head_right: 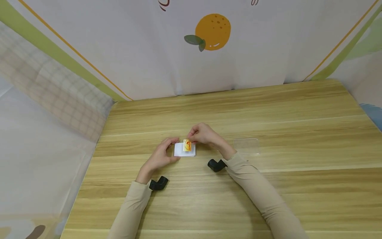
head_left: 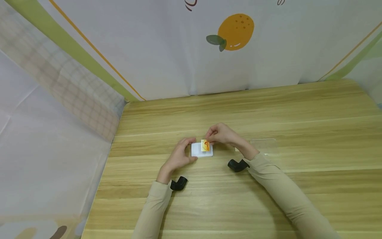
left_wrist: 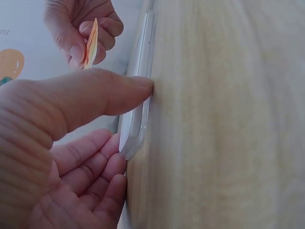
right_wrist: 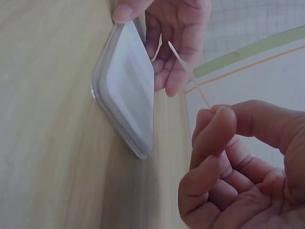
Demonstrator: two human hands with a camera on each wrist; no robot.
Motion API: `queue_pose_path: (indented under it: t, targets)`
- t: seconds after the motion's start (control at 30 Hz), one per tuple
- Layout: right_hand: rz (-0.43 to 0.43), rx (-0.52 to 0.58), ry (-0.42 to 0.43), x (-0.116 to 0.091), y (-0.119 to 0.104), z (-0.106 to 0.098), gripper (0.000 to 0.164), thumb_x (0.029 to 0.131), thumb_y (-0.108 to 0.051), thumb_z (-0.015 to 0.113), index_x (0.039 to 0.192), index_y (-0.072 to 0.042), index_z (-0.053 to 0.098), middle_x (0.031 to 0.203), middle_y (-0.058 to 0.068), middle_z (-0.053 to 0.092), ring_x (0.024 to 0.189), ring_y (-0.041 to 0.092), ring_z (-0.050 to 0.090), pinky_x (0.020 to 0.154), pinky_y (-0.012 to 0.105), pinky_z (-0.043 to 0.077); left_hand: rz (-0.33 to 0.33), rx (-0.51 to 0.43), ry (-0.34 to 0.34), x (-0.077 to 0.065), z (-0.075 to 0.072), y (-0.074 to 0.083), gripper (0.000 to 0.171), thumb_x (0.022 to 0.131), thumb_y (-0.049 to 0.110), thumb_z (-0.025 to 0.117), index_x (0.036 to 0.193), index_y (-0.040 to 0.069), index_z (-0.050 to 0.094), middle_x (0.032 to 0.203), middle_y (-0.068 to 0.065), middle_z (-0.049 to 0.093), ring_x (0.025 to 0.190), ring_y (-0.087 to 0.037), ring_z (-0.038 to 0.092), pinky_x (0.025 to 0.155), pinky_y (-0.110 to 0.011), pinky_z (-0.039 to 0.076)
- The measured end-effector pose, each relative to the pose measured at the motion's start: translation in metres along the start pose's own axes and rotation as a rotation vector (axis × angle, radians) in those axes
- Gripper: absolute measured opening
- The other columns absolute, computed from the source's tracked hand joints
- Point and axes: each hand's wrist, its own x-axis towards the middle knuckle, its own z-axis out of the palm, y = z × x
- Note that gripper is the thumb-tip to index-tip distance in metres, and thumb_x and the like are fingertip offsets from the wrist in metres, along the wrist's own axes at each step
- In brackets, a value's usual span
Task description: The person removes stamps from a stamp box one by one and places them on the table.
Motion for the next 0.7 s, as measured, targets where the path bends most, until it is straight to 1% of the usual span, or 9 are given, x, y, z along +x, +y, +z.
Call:
queue_pose_path:
  t: [0.17, 0.47, 0.7]
  targets:
    - [0.001, -0.002, 0.003, -0.0007, 0.0004, -0.0015, 0.005, 0.083, 0.001, 0.063, 0.085, 0.005, 0.064, 0.075, 0.006, 0.063, 0.067, 0.015, 0.057, 0.065, 0.028, 0.052, 0.001, 0.000, 0.002, 0.0000, -0.0002, 0.0006, 0.066, 0.070, -0.004, 0.077, 0.129, -0.004, 0.049, 0.126, -0.014, 0.054, 0.119, -0.028, 0.045, 0.106, -0.041, 0.034]
    - [-0.027, -0.032, 0.001, -0.0020, 0.0042, -0.0046, 0.006, 0.083, 0.000, 0.063, 0.085, 0.006, 0.063, 0.075, 0.006, 0.062, 0.065, 0.013, 0.055, 0.062, 0.026, 0.050, 0.004, -0.001, -0.003, -0.0005, -0.0001, 0.0014, 0.064, 0.071, -0.005, 0.076, 0.129, -0.005, 0.049, 0.127, -0.015, 0.053, 0.119, -0.029, 0.045, 0.106, -0.041, 0.034]
    - [-0.013, -0.032, 0.005, -0.0041, 0.0032, -0.0074, 0.006, 0.084, 0.000, 0.062, 0.086, 0.005, 0.063, 0.076, 0.006, 0.061, 0.066, 0.014, 0.055, 0.063, 0.026, 0.050, 0.007, 0.001, -0.005, 0.0001, 0.0000, 0.0010, 0.065, 0.071, -0.005, 0.077, 0.129, -0.005, 0.049, 0.126, -0.015, 0.053, 0.119, -0.029, 0.045, 0.106, -0.041, 0.034]
